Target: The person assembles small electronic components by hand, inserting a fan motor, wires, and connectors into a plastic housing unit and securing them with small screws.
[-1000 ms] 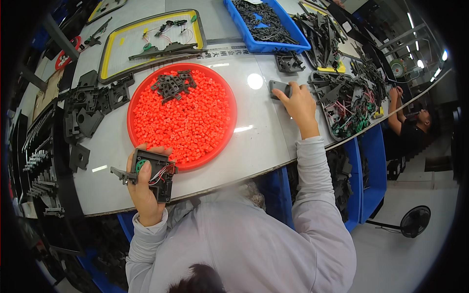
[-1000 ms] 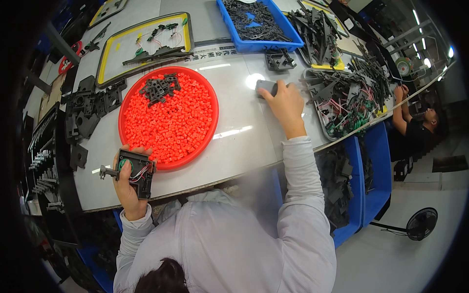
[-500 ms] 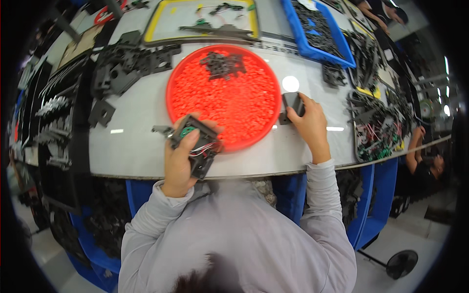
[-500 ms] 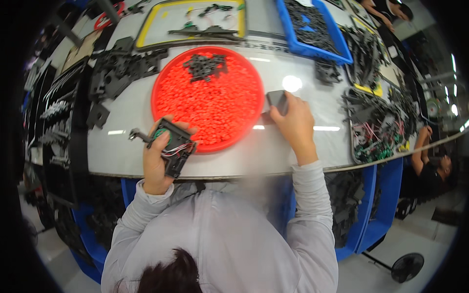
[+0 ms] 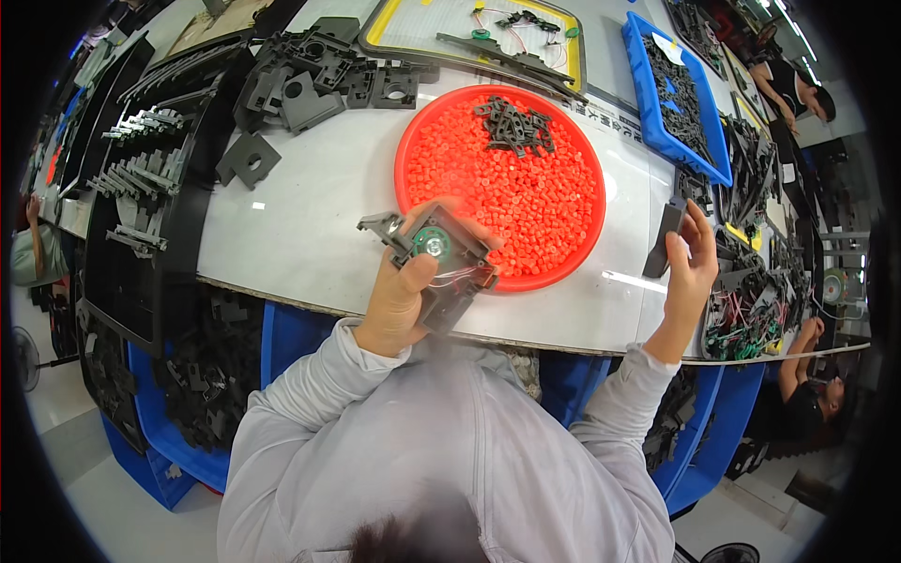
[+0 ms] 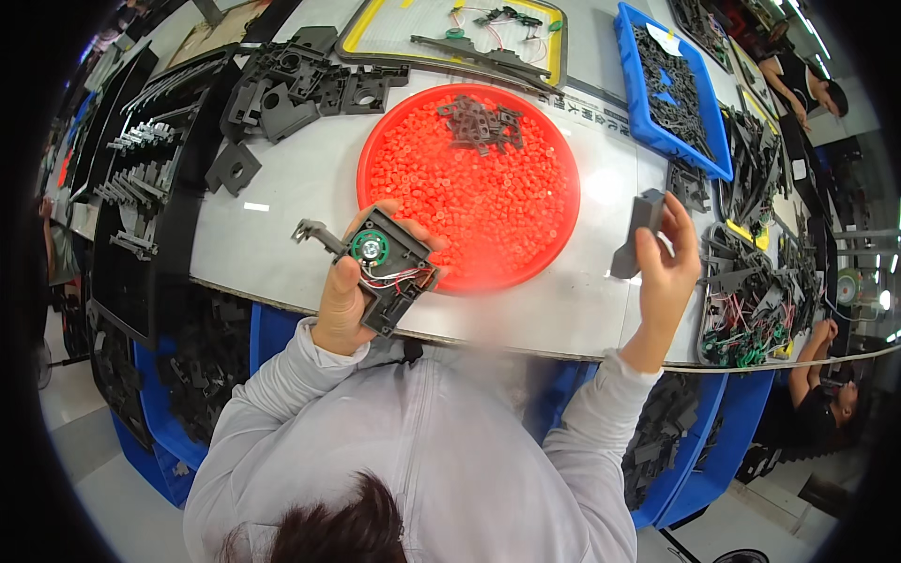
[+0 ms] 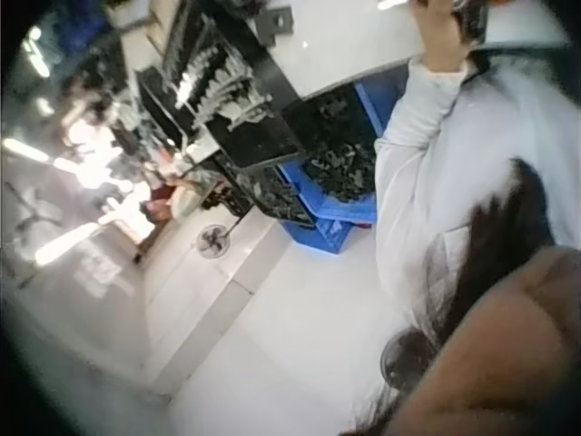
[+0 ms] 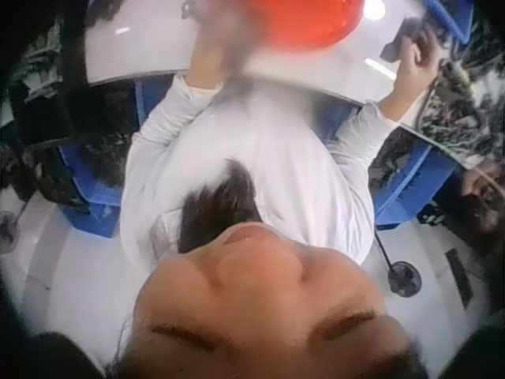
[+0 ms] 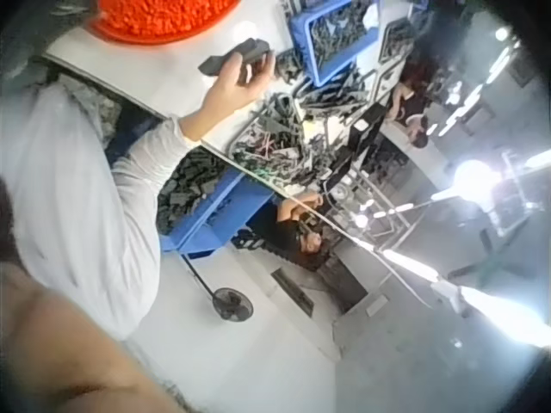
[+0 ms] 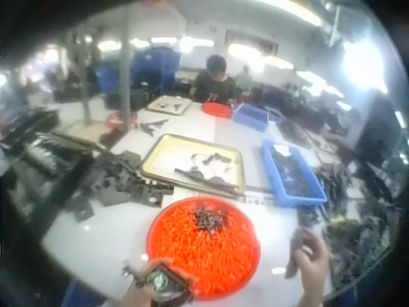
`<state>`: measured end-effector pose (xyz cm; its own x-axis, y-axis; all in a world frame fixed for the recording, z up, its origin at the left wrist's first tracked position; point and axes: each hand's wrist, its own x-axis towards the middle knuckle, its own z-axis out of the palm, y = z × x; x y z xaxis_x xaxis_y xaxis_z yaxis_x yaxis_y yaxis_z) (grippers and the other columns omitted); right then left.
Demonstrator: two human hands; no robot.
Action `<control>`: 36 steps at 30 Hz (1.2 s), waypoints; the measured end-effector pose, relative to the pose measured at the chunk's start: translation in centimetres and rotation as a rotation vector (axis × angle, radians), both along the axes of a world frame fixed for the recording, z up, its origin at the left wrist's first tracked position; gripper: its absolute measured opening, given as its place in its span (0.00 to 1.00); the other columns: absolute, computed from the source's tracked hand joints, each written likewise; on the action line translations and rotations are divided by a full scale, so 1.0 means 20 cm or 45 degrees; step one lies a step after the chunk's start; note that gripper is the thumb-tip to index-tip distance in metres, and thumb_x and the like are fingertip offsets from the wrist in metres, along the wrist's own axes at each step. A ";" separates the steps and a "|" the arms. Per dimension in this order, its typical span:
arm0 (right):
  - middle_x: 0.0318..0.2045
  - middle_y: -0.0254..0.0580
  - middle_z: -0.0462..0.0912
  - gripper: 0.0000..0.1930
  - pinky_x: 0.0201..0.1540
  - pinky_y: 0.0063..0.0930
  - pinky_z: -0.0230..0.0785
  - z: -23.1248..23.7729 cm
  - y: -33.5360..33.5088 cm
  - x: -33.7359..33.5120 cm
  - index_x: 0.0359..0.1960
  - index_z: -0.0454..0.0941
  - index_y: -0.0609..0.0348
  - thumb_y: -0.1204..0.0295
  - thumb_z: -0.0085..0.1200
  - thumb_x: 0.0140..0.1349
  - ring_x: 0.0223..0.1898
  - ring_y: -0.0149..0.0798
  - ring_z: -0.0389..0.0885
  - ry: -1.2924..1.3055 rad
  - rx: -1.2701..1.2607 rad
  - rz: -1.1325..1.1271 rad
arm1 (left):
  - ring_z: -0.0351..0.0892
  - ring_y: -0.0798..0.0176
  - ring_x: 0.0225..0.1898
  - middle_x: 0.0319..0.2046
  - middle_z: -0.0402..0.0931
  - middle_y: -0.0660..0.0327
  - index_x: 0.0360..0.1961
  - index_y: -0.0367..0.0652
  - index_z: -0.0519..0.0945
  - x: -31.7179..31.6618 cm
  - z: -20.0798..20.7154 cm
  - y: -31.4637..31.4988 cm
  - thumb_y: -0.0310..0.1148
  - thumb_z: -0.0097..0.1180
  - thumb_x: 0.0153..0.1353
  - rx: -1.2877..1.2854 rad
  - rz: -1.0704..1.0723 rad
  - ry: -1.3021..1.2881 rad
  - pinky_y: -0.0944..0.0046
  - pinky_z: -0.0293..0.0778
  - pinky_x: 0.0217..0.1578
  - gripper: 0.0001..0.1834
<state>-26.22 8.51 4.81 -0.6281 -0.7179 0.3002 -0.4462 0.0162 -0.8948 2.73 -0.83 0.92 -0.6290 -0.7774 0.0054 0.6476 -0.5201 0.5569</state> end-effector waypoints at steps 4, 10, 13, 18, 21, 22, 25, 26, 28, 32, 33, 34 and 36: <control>0.45 0.45 0.76 0.28 0.46 0.31 0.67 0.10 -0.05 0.42 0.52 0.70 0.65 0.74 0.58 0.45 0.46 0.40 0.74 0.084 -0.046 0.476 | 0.69 0.50 0.53 0.48 0.69 0.55 0.57 0.47 0.59 -0.03 -0.01 0.00 0.71 0.54 0.35 -0.059 -0.063 -0.043 0.49 0.72 0.49 0.53; 0.39 0.49 0.75 0.33 0.42 0.37 0.69 0.24 -0.18 0.72 0.48 0.72 0.62 0.75 0.63 0.32 0.39 0.49 0.74 0.569 -0.007 0.740 | 0.67 0.61 0.54 0.51 0.67 0.60 0.59 0.47 0.58 -0.03 0.03 0.04 0.80 0.38 0.32 -0.036 0.033 -0.116 0.57 0.68 0.53 0.59; 0.40 0.49 0.75 0.33 0.39 0.32 0.69 0.26 -0.20 0.78 0.48 0.74 0.63 0.77 0.62 0.31 0.38 0.45 0.75 0.642 0.108 0.790 | 0.63 0.65 0.56 0.54 0.62 0.63 0.60 0.46 0.56 -0.01 0.05 0.04 0.83 0.35 0.28 -0.143 -0.048 -0.222 0.58 0.64 0.56 0.63; 0.41 0.48 0.74 0.33 0.40 0.35 0.69 0.27 -0.20 0.82 0.48 0.72 0.62 0.76 0.63 0.31 0.39 0.48 0.73 0.673 0.163 0.823 | 0.63 0.65 0.56 0.56 0.60 0.62 0.60 0.45 0.56 -0.01 0.05 0.07 0.83 0.36 0.27 -0.116 0.036 -0.255 0.58 0.64 0.56 0.63; 0.41 0.48 0.73 0.33 0.40 0.38 0.68 0.26 -0.20 0.82 0.48 0.71 0.61 0.75 0.63 0.31 0.39 0.50 0.72 0.693 0.163 0.805 | 0.63 0.65 0.56 0.57 0.59 0.62 0.60 0.45 0.55 -0.02 0.05 0.06 0.82 0.38 0.26 -0.120 0.037 -0.250 0.58 0.65 0.56 0.64; 0.41 0.48 0.73 0.33 0.40 0.38 0.68 0.26 -0.20 0.82 0.48 0.71 0.61 0.75 0.63 0.31 0.39 0.50 0.72 0.706 0.159 0.791 | 0.63 0.65 0.56 0.57 0.59 0.62 0.60 0.45 0.55 -0.02 0.05 0.06 0.82 0.40 0.24 -0.110 0.020 -0.245 0.58 0.65 0.56 0.65; 0.41 0.49 0.73 0.33 0.40 0.38 0.68 0.26 -0.20 0.83 0.48 0.71 0.61 0.75 0.63 0.32 0.39 0.50 0.72 0.715 0.178 0.790 | 0.65 0.65 0.55 0.55 0.61 0.63 0.60 0.45 0.55 -0.02 0.04 0.06 0.81 0.44 0.22 -0.029 0.032 -0.225 0.59 0.67 0.55 0.66; 0.41 0.49 0.73 0.33 0.40 0.38 0.68 0.25 -0.20 0.83 0.48 0.71 0.61 0.75 0.63 0.32 0.39 0.50 0.72 0.716 0.181 0.789 | 0.65 0.65 0.55 0.55 0.61 0.63 0.60 0.45 0.55 -0.02 0.04 0.06 0.81 0.44 0.22 -0.027 0.030 -0.223 0.59 0.67 0.55 0.66; 0.41 0.49 0.73 0.33 0.40 0.38 0.68 0.25 -0.21 0.84 0.48 0.71 0.61 0.75 0.63 0.32 0.38 0.51 0.72 0.722 0.175 0.806 | 0.67 0.66 0.52 0.51 0.64 0.62 0.58 0.45 0.57 -0.01 0.02 0.06 0.79 0.48 0.21 -0.022 0.054 -0.207 0.61 0.69 0.52 0.64; 0.40 0.49 0.74 0.33 0.41 0.39 0.68 0.25 -0.21 0.85 0.48 0.71 0.61 0.75 0.63 0.32 0.38 0.51 0.72 0.731 0.185 0.811 | 0.66 0.64 0.53 0.51 0.62 0.63 0.57 0.48 0.57 0.00 -0.05 0.05 0.64 0.65 0.35 -0.102 0.028 0.026 0.58 0.69 0.53 0.52; 0.41 0.49 0.73 0.34 0.41 0.38 0.67 0.24 -0.22 0.85 0.49 0.71 0.61 0.74 0.64 0.33 0.39 0.51 0.72 0.742 0.178 0.826 | 0.67 0.64 0.53 0.51 0.63 0.63 0.57 0.47 0.58 0.00 -0.02 0.05 0.62 0.66 0.35 -0.090 0.062 -0.048 0.58 0.69 0.52 0.52; 0.41 0.49 0.73 0.35 0.42 0.38 0.67 0.23 -0.22 0.84 0.50 0.70 0.62 0.73 0.65 0.33 0.40 0.52 0.72 0.751 0.172 0.833 | 0.67 0.64 0.52 0.50 0.64 0.63 0.56 0.47 0.58 0.00 -0.01 0.05 0.61 0.67 0.35 -0.080 0.088 -0.125 0.59 0.70 0.51 0.51; 0.43 0.51 0.72 0.38 0.44 0.39 0.66 0.20 -0.24 0.82 0.53 0.68 0.63 0.70 0.67 0.33 0.42 0.53 0.71 0.695 0.115 0.866 | 0.68 0.64 0.51 0.50 0.65 0.62 0.56 0.46 0.57 0.00 0.00 0.06 0.68 0.61 0.32 -0.084 0.116 -0.234 0.59 0.71 0.51 0.54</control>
